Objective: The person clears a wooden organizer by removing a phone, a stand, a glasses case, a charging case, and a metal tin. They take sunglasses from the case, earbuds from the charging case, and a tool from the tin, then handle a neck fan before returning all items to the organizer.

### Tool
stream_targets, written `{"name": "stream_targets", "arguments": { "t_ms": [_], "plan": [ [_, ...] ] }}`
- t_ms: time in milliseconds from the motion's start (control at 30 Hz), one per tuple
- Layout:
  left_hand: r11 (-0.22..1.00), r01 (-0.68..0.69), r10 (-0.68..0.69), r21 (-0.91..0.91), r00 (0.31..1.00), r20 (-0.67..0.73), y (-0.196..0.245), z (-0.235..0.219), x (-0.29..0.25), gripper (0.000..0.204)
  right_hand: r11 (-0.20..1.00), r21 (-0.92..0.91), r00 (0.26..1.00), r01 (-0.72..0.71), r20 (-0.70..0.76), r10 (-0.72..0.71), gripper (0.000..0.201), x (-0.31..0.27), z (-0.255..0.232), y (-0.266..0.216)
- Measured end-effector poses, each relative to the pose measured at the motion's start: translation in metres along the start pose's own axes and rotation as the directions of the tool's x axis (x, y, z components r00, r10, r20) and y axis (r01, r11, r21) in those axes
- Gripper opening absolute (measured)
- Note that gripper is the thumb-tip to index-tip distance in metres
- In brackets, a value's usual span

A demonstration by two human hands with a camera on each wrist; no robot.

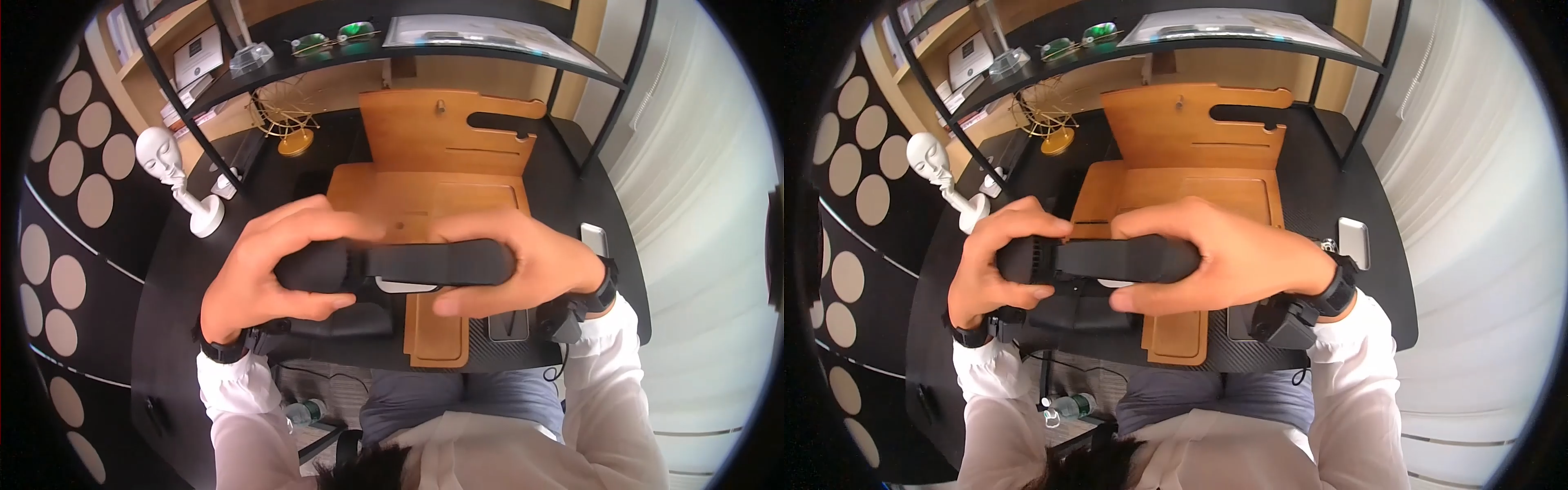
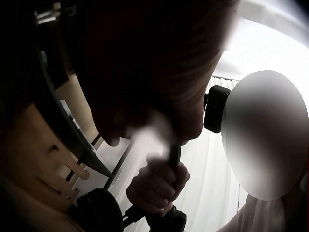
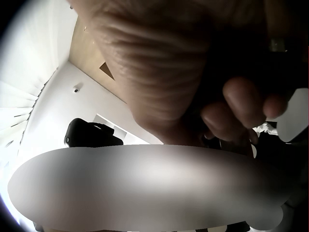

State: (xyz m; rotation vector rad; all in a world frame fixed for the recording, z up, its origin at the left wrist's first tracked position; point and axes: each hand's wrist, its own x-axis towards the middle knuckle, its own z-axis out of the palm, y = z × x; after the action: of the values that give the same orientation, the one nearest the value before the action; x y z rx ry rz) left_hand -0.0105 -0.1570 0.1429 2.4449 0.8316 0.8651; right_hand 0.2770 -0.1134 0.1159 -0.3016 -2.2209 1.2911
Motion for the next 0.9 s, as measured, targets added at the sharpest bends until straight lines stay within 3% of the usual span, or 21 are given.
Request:
{"name": "stream_targets", "arguments": {
  "t_ms": [67,133,200,300,333,400,433,467,533,567,600,667,700,800,900],
  "plan": [
    [1.000,-0.009,0.010,-0.029,0.999,0.045,0.000,0.006,0.004,0.058,0.987,0.087,0.990,-0.137,0.026,0.136,0.035,0.000,0.002,-0.007],
    [0.998,-0.030,0.034,-0.055,0.996,0.085,0.002,0.014,0.007,0.056,0.979,0.153,0.991,-0.137,0.010,0.137,0.047,0.001,0.007,-0.013],
    [0.997,-0.051,0.052,-0.063,0.998,0.018,-0.008,0.018,0.001,0.054,0.952,0.255,0.985,-0.169,0.003,0.174,0.055,0.001,0.013,-0.011],
    [0.990,0.039,-0.056,0.132,0.991,0.123,-0.008,0.013,-0.003,0.061,0.941,0.088,0.942,-0.327,0.105,0.317,0.057,0.001,0.004,-0.011],
    [0.992,0.014,-0.026,0.128,0.995,0.096,-0.009,0.017,0.001,0.066,0.941,0.042,0.938,-0.336,0.102,0.331,0.055,0.000,0.000,-0.013],
    [0.993,-0.034,0.031,0.117,0.999,0.032,-0.011,0.028,0.008,0.075,0.945,-0.075,0.947,-0.318,0.026,0.321,0.051,-0.004,-0.011,-0.025],
    [0.991,0.055,-0.064,0.120,0.996,0.067,-0.007,0.028,0.010,0.089,0.942,-0.106,0.948,-0.318,-0.027,0.317,0.049,-0.009,-0.018,-0.033],
    [0.993,0.064,-0.067,0.095,0.997,0.026,-0.008,0.032,0.011,0.092,0.941,-0.107,0.946,-0.322,-0.061,0.317,0.046,-0.016,-0.027,-0.048],
    [0.996,0.082,-0.079,0.044,0.995,-0.063,-0.011,0.040,0.012,0.097,0.910,-0.082,0.866,-0.407,-0.352,0.356,0.041,-0.039,-0.038,-0.070],
    [0.995,0.083,-0.079,0.048,0.994,-0.079,-0.010,0.039,0.012,0.090,0.864,-0.097,0.780,-0.494,-0.488,0.391,0.042,-0.049,-0.046,-0.081],
    [0.994,0.109,-0.109,0.025,0.994,-0.003,-0.009,0.035,0.011,0.086,0.812,-0.099,0.678,-0.576,-0.613,0.406,0.043,-0.059,-0.053,-0.088],
    [0.986,0.168,-0.164,-0.012,0.975,0.149,-0.008,0.030,0.008,0.076,0.715,-0.241,0.569,-0.657,-0.780,0.260,0.049,-0.072,-0.071,-0.077],
    [0.992,0.123,-0.121,-0.007,0.983,0.140,-0.006,0.036,0.008,0.063,0.637,-0.272,0.527,-0.722,-0.812,0.251,0.055,-0.077,-0.086,-0.067],
    [0.991,0.095,-0.116,0.089,0.955,0.272,0.000,0.045,0.010,0.060,0.510,-0.243,0.398,-0.825,-0.891,0.220,0.060,-0.082,-0.124,-0.029],
    [0.986,0.121,-0.150,0.113,0.940,0.306,0.004,0.046,0.011,0.059,0.695,-0.150,0.424,-0.703,-0.873,0.241,0.061,-0.087,-0.160,0.016]
  ]
}}
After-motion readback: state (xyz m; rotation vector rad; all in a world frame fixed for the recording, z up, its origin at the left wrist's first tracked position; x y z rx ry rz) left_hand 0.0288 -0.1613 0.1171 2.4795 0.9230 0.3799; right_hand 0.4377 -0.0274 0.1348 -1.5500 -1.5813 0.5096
